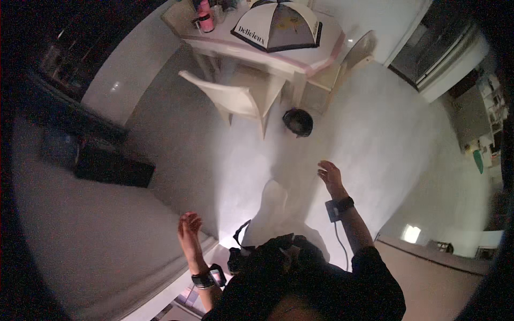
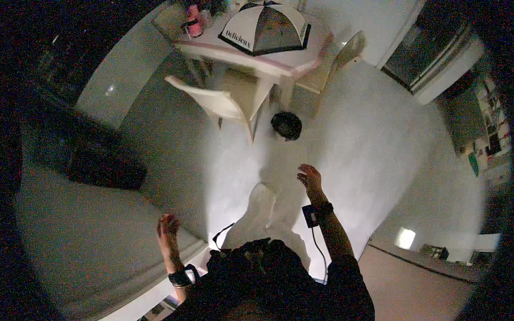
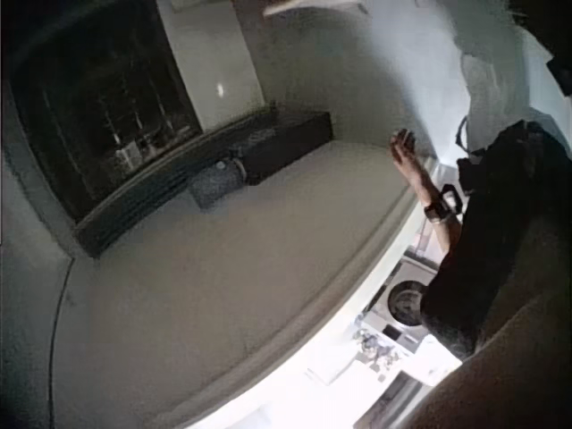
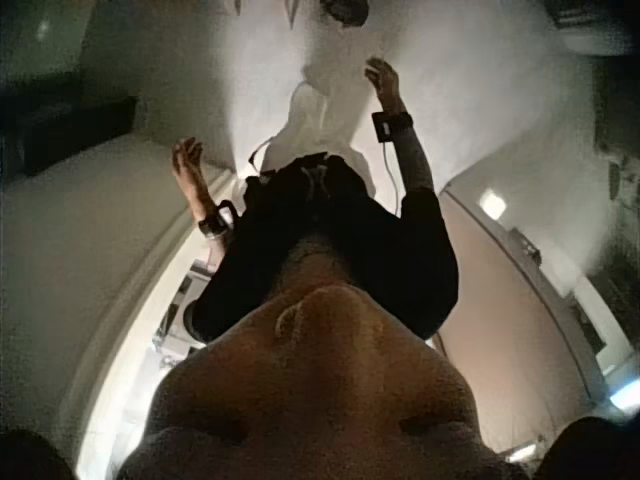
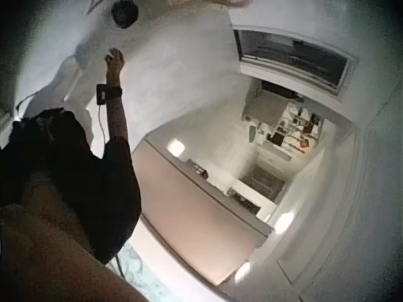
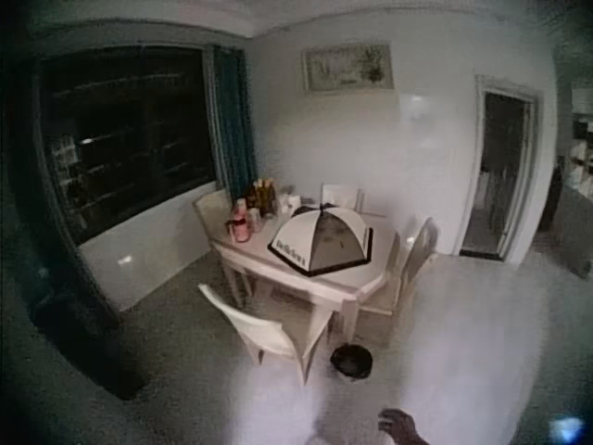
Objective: The person is handling, examining, and organizing various skincare and cosmetic jars and bottles on a counter in a bathroom.
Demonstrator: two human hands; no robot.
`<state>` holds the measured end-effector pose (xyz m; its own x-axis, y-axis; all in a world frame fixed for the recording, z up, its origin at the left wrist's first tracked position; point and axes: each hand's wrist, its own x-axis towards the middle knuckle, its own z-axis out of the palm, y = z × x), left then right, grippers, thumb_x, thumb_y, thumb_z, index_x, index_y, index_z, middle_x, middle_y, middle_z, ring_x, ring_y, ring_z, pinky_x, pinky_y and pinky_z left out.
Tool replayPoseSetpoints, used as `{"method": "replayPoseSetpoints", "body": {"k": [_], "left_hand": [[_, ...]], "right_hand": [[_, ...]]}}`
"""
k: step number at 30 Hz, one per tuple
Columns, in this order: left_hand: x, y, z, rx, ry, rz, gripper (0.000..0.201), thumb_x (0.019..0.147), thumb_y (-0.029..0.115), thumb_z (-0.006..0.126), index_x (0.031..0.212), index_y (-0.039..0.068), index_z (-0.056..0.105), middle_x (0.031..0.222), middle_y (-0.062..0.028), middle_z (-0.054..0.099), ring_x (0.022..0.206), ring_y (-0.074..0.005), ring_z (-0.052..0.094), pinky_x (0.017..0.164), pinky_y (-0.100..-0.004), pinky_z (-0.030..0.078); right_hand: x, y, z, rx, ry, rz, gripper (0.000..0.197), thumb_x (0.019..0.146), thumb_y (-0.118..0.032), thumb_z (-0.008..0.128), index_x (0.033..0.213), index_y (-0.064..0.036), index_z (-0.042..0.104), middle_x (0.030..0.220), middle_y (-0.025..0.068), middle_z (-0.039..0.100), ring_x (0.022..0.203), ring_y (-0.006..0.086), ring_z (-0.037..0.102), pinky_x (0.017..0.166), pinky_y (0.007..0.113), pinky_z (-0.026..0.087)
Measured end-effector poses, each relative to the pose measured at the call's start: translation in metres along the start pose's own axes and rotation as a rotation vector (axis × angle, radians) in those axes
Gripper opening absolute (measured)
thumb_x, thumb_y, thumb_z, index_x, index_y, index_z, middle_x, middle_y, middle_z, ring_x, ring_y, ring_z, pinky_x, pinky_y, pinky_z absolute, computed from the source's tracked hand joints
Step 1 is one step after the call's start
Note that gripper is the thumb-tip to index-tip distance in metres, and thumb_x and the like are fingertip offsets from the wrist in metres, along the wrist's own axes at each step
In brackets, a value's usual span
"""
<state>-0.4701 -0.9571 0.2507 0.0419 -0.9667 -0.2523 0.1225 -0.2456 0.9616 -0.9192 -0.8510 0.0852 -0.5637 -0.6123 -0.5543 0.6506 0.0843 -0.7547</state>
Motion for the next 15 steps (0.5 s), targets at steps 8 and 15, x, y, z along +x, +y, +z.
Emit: {"method": "replayPoseSetpoints", "body": {"k": [8,15], "left_hand": [[0.058,0.043,0.111,0.069,-0.083,0.043,0.028,0.090,0.025,0.046,0.109,0.004,0.051,0.098,-0.0066,0.057,0.087,-0.0184,0.056,0.083,-0.0310,0.044],[0.049,0.043,0.178,0.210,0.358,0.009,0.027,0.090,0.026,0.049,0.102,0.002,0.053,0.092,-0.0079,0.057,0.080,-0.0167,0.056,0.074,-0.0298,0.045]], "right_hand": [[0.175,-0.033,-0.041,0.325,-0.393,-0.071,0.023,0.085,-0.028,0.055,0.083,-0.0045,0.055,0.089,0.0092,0.057,0.067,0.0138,0.049,0.059,0.024,0.042],[0.332,-0.022,-0.008,0.038,-0.023,0.121,0.016,0.083,-0.018,0.056,0.080,-0.0022,0.056,0.082,0.0103,0.059,0.059,0.0118,0.052,0.049,0.022,0.044]]}}
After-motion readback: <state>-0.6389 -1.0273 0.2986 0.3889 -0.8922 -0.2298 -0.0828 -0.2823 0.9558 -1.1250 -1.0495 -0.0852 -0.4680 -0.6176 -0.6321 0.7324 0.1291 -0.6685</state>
